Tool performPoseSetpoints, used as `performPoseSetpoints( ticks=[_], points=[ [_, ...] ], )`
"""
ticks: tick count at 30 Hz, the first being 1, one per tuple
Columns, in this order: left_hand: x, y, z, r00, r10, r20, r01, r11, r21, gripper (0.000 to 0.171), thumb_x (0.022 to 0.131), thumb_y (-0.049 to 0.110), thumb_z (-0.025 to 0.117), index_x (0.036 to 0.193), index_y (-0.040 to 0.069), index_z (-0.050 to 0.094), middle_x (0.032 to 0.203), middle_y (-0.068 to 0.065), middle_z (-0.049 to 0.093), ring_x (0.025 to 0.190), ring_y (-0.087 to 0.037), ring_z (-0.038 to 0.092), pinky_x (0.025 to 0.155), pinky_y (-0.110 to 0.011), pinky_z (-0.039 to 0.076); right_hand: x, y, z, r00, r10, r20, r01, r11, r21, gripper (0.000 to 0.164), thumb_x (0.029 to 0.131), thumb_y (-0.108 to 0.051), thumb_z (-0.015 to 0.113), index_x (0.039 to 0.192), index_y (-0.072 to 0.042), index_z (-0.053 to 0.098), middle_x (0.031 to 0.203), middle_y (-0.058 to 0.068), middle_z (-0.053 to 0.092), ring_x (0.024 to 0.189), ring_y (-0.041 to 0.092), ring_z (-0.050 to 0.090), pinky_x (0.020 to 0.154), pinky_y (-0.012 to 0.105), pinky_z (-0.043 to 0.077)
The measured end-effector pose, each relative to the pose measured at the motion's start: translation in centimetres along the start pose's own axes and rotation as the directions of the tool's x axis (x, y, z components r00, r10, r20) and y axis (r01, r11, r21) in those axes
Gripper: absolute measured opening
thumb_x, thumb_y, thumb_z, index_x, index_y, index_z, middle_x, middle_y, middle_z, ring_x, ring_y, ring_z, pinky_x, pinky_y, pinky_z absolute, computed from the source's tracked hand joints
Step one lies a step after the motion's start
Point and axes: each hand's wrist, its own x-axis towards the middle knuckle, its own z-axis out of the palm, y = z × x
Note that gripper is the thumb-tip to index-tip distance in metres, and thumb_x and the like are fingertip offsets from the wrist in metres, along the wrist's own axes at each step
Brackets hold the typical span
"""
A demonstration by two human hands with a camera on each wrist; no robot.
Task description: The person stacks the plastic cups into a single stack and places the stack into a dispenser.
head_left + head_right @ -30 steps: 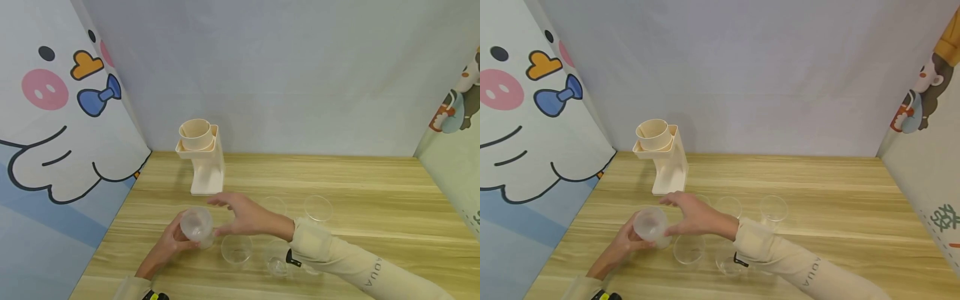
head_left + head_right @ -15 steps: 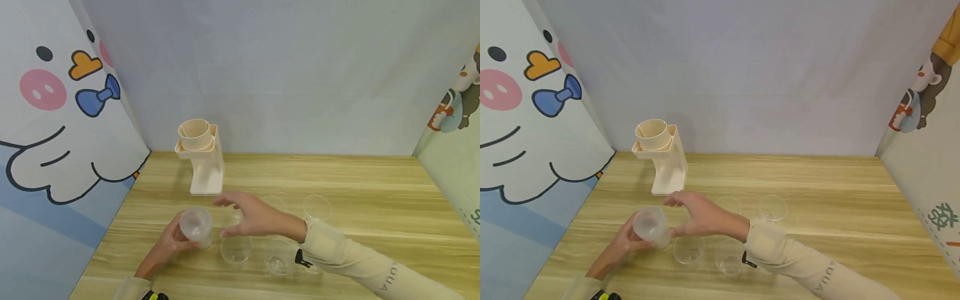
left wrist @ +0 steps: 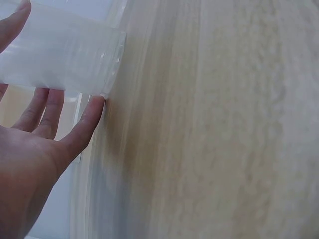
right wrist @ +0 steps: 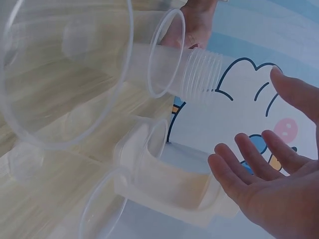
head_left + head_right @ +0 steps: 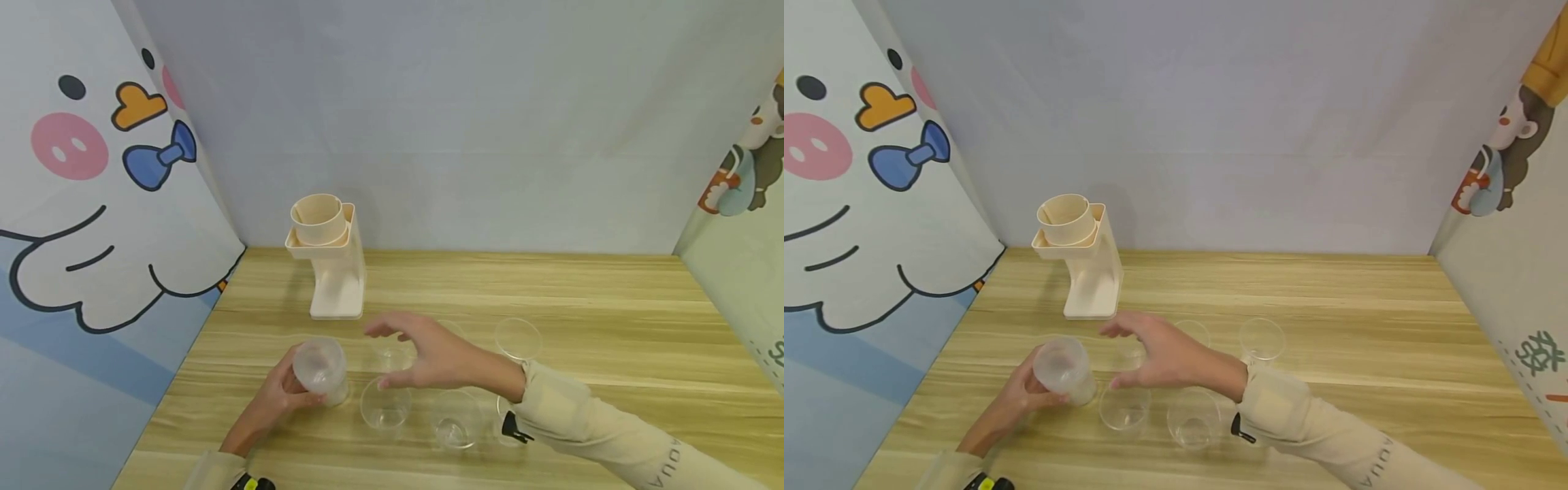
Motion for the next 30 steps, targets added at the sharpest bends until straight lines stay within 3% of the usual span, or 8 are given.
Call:
performPoseSetpoints(
  ticks=[12,18,30],
  points=[
    [0.1,-0.1,0.0,1.000,0.007,0.001,-0.007,1.000,0.005,0.085,0.070,0.005,0.082,0.140,0.014,0.035,0.135,-0.013,0.042,0.126,-0.032,0.039,0.102,-0.052,0.032,-1.7,0.5,-0.5,0.999,-0.024,-0.029,0.024,1.000,0.003,0.062,0.074,-0.025,0.080,0.128,-0.009,0.053,0.126,0.003,0.058,0.115,0.017,0.053,0.093,0.042,0.046],
    [0.1,-0.1,0.0,1.000,0.002,-0.008,-0.002,1.000,0.007,0.086,0.069,0.005,0.082,0.140,0.014,0.035,0.134,-0.013,0.043,0.126,-0.030,0.039,0.102,-0.052,0.030,-2.7,0.5,-0.8,1.000,0.000,-0.026,0.001,1.000,0.010,0.062,0.076,-0.025,0.080,0.129,-0.009,0.052,0.126,0.005,0.057,0.115,0.019,0.053,0.094,0.038,0.045],
    [0.0,-0.1,0.0,1.000,0.011,0.006,-0.011,1.000,0.004,0.086,0.069,0.003,0.081,0.140,0.014,0.035,0.134,-0.012,0.041,0.123,-0.023,0.043,0.096,-0.029,0.040,-5.2,1.3,-1.4,0.999,0.006,-0.053,-0.004,0.999,0.047,0.058,0.077,-0.029,0.079,0.126,-0.012,0.053,0.124,-0.001,0.057,0.115,0.016,0.052,0.095,0.039,0.044]
  ],
)
